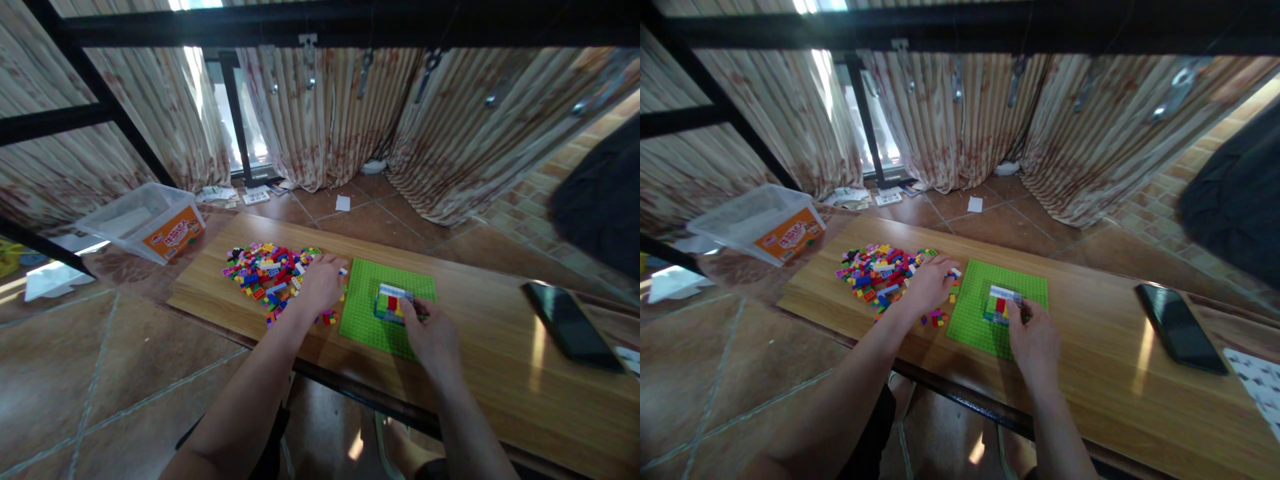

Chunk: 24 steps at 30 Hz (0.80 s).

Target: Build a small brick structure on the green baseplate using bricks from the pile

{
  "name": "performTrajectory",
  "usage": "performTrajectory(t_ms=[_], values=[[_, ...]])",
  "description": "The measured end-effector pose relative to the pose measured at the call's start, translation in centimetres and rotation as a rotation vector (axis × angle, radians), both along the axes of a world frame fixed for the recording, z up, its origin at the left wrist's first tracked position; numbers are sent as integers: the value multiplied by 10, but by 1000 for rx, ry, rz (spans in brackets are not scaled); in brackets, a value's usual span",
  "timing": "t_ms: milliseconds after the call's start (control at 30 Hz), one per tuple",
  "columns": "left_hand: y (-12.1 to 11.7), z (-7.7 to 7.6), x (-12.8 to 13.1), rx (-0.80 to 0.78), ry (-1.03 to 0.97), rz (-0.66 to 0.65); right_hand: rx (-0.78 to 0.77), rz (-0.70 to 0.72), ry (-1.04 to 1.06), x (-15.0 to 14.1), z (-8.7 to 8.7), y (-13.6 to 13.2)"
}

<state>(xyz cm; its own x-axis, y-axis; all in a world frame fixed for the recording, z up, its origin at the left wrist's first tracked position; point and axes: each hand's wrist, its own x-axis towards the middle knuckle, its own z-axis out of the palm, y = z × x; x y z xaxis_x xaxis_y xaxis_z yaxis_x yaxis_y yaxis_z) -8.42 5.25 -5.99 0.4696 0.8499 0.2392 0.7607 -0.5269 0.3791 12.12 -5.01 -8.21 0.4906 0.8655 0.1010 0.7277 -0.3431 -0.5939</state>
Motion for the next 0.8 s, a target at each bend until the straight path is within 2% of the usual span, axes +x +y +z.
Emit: performTrajectory(t_ms=[67,200,367,800], values=[[-1,-3,10,22,51,-46,2,8,-9,0,0,0],[0,-6,19,16,141,32,-3,30,-23,2,0,-1],[0,-5,16,-18,207,79,3,33,-16,3,0,-1],[-3,-3,12,-35,230,120,-12,36,-24,4,0,0]])
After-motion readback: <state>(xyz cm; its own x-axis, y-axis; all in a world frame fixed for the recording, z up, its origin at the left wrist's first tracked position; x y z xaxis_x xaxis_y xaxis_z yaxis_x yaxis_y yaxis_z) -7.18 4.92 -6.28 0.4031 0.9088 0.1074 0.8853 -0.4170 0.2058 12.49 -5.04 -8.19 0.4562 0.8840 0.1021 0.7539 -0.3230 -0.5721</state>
